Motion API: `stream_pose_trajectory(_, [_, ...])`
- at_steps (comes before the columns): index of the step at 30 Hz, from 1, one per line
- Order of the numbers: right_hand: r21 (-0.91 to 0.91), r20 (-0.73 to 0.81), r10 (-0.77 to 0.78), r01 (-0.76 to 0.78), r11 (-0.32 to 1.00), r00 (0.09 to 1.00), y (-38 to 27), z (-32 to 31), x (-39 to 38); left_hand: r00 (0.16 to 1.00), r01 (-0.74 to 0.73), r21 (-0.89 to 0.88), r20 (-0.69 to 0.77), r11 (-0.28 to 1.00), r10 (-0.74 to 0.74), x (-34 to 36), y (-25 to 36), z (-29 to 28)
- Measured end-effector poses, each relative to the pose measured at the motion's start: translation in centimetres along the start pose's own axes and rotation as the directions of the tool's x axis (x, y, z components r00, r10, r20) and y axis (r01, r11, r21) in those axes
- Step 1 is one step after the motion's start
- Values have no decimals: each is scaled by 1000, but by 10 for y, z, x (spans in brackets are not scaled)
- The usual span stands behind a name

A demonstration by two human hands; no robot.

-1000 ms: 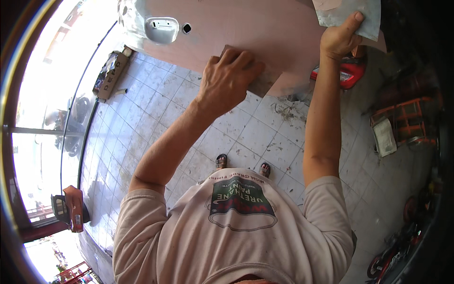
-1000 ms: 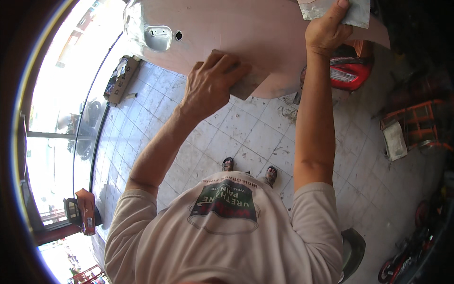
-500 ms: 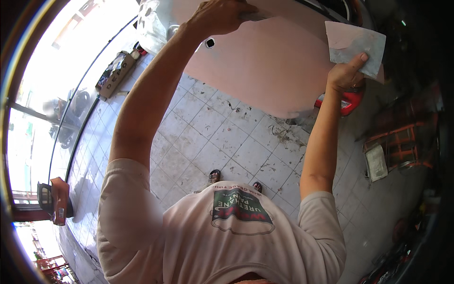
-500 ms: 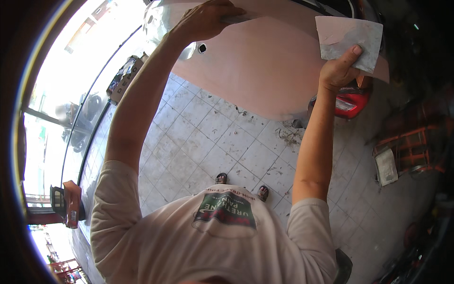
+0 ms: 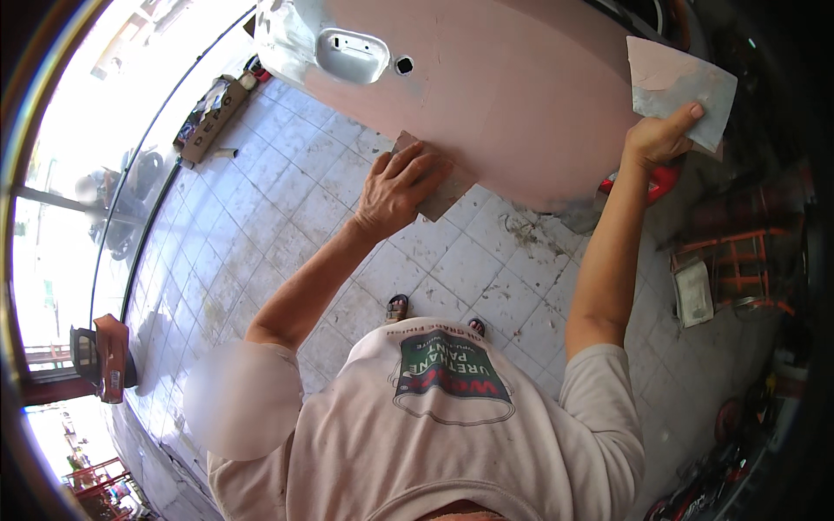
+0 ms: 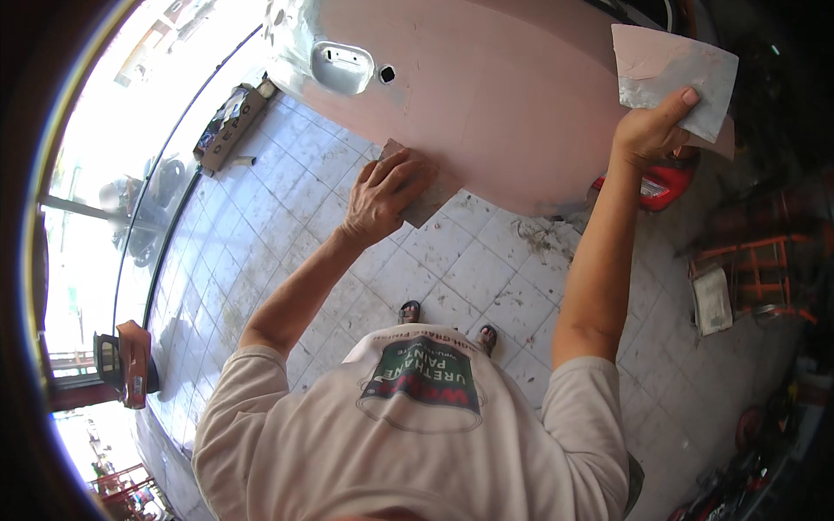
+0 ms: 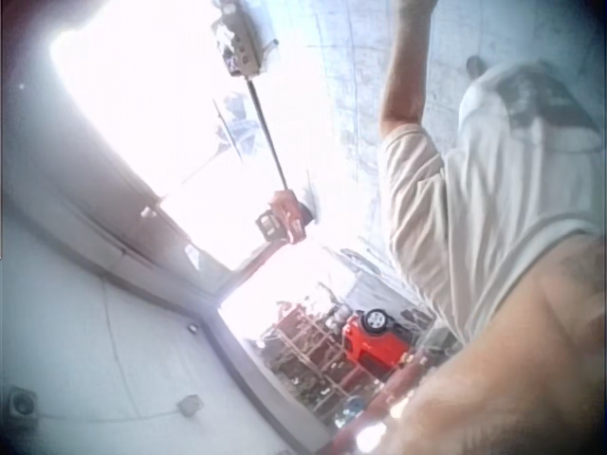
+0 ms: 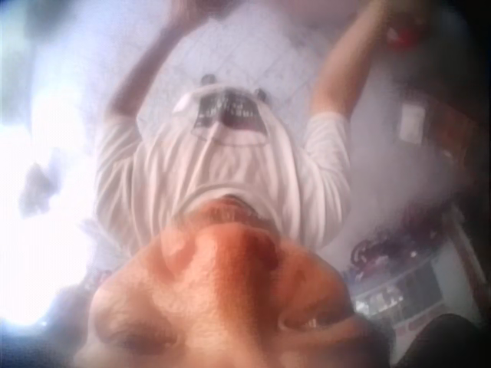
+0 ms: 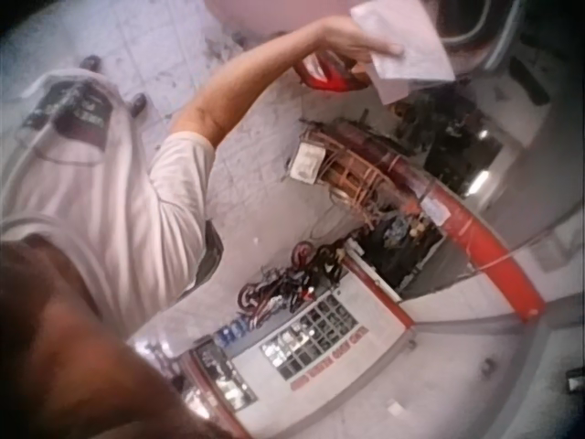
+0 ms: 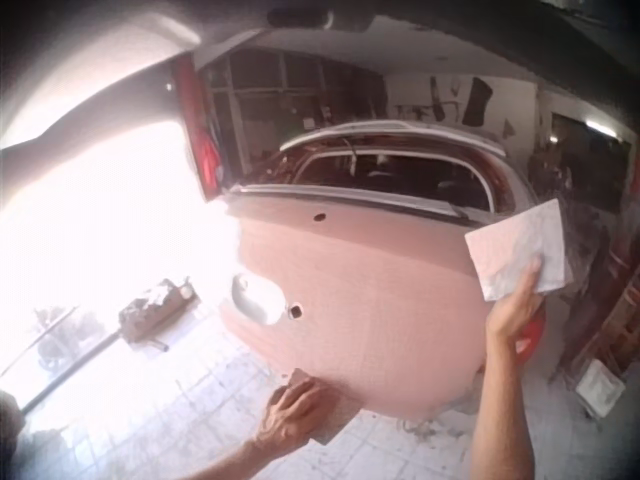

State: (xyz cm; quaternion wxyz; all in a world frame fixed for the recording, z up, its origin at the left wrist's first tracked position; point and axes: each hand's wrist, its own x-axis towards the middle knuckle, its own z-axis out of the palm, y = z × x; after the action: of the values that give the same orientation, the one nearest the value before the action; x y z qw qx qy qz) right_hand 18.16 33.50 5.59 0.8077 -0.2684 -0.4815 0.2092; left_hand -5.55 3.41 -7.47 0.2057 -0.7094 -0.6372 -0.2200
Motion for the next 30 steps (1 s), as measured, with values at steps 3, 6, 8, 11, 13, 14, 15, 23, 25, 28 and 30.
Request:
stream_pose_trajectory(3, [28, 35, -7, 6, 1000, 999, 5, 1, -3, 1000, -7, -9, -13, 1000, 7, 16, -18, -20])
stream_pose_trajectory(6, [51, 44, -22, 20, 999, 999, 3, -3, -1, 981, -53, -133, -195, 990, 26, 107, -42, -63])
stream_pose_trajectory(8, [86, 55, -37, 32, 996, 998, 2, -3, 0, 977, -64, 26, -202, 998, 68, 165, -71, -73])
stream_pose_trajectory(11, [157, 74, -50, 38, 987, 996, 1, 3, 1, 988, -49, -51, -147, 997, 41, 230, -109, -71])
stream_pose_trajectory(13, [174, 72, -22, 9, 985, 997, 4, 0, 0, 994, -67, -90, -90, 994, 59, 257, -100, -86])
stream_pose_trajectory(14, [172, 61, -36, 25, 985, 998, 4, 1, 1, 999, -26, -86, -47, 996, 21, 262, -92, -92])
stream_pose_trajectory(15, [164, 54, -41, 32, 986, 998, 4, 2, 0, 1000, 21, -83, 4, 996, -21, 258, -83, -92])
stream_pose_trajectory(23, [49, 83, -65, 61, 997, 994, -9, -3, 0, 998, 6, -31, 56, 1000, -4, 128, 2, -47])
stream_pose_trajectory(25, [-11, 85, -33, 34, 999, 996, -16, 0, -4, 1000, -6, -31, 7, 999, 7, 89, 13, -37])
stream_pose_trajectory(28, [-25, 88, -50, 52, 998, 995, -9, 0, -2, 1000, 18, -8, -6, 1000, -18, 41, 28, -21])
stream_pose_trajectory(30, [20, 94, -58, 56, 998, 994, -1, 0, 1, 994, 44, -54, 106, 998, -38, 32, 24, -25])
